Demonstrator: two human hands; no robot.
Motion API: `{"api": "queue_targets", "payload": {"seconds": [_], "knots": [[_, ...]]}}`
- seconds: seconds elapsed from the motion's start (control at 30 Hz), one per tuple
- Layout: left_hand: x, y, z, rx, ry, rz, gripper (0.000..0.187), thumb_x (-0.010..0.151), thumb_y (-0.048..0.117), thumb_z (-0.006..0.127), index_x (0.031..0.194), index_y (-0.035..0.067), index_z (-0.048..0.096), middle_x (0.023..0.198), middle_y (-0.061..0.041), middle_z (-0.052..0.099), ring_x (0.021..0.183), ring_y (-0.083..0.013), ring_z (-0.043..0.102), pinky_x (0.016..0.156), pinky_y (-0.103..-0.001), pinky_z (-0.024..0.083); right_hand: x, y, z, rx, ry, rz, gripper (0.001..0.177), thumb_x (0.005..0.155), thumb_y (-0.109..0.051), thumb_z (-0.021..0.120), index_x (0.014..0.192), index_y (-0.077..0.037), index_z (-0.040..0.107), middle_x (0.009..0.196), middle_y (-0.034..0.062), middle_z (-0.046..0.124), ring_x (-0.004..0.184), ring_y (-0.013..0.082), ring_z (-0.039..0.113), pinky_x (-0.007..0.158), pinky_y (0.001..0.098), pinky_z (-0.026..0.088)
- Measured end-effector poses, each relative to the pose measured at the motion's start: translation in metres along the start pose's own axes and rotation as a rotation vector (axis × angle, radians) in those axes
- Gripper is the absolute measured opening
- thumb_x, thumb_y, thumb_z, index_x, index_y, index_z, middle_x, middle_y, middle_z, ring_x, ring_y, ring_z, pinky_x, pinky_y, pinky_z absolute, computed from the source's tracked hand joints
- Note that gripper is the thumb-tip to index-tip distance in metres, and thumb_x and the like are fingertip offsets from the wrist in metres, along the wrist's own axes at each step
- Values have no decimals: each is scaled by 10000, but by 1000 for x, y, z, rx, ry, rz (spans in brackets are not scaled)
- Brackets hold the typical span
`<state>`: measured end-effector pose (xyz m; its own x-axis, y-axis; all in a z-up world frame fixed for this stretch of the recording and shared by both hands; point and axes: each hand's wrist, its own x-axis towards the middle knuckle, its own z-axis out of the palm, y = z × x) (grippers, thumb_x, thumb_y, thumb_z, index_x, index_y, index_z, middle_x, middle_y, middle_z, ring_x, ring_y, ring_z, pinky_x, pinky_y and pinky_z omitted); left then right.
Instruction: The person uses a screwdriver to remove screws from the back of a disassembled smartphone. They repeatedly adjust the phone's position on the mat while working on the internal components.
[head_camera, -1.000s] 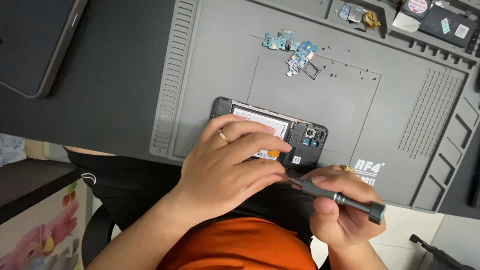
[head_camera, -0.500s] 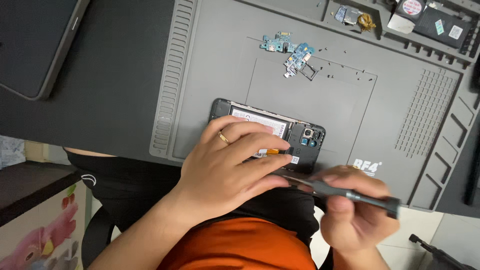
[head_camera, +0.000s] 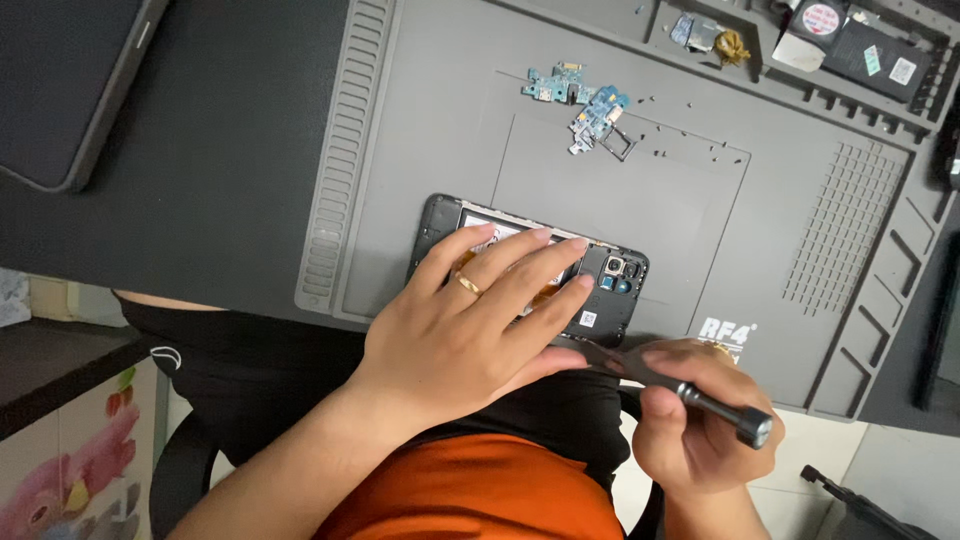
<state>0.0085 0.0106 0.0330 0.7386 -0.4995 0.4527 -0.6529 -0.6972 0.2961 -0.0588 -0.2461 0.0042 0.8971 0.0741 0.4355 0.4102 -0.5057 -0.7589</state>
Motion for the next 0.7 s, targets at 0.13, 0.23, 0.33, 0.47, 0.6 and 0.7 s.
{"api": "queue_targets", "payload": {"seconds": [0.13, 0.23, 0.33, 0.47, 0.6, 0.7], "knots": [[0, 0, 1, 34, 9, 10, 621, 1012, 696, 919, 1295, 177, 729, 1444, -38, 690, 1294, -217, 684, 1118, -441, 520, 6, -6, 0, 4, -27, 66, 292, 1032, -216, 592, 1031, 76, 590, 877, 215, 697, 736, 340, 744, 700, 398, 661], [1, -1, 1, 26, 4, 10, 603, 1028, 684, 892, 1304, 174, 726, 1444, -42, 690, 1299, -219, 681, 1121, -443, 516, 13, -10, 1, -52, -50, 49, 300, 1041, -256, 588, 1033, 43, 591, 881, 183, 712, 741, 331, 761, 724, 372, 634], [1, -1, 1, 32, 17, 17, 604, 1027, 682, 908, 1296, 173, 724, 1431, -42, 695, 1286, -218, 686, 1111, -439, 523, 29, -20, -2, -68, -104, -53, 289, 1031, -213, 579, 1009, 75, 574, 815, 201, 676, 696, 351, 744, 645, 377, 622], [2, -1, -1, 42, 21, 29, 585, 1025, 668, 906, 1293, 176, 738, 1428, -43, 689, 1287, -219, 673, 1116, -440, 518, 56, -42, -16, -224, -285, -22, 180, 978, -190, 698, 1060, -32, 727, 945, 122, 708, 765, 196, 715, 707, 275, 551], [2, 0, -3, 70, 30, 41, 584, 1010, 649, 927, 1295, 181, 727, 1430, -29, 688, 1294, -206, 667, 1116, -436, 522, 94, -72, -28, -154, -511, -2, 169, 904, -58, 815, 1069, -57, 778, 980, 39, 775, 788, 123, 752, 768, 234, 608], [3, 3, -1, 45, 4, 26, 482, 1043, 576, 828, 1300, 179, 735, 1425, -28, 698, 1302, -226, 673, 1125, -454, 512, 85, -66, -41, -653, -613, 12, 330, 975, -362, 808, 1250, -272, 649, 914, -162, 715, 601, 71, 654, 444, 357, 475]]}}
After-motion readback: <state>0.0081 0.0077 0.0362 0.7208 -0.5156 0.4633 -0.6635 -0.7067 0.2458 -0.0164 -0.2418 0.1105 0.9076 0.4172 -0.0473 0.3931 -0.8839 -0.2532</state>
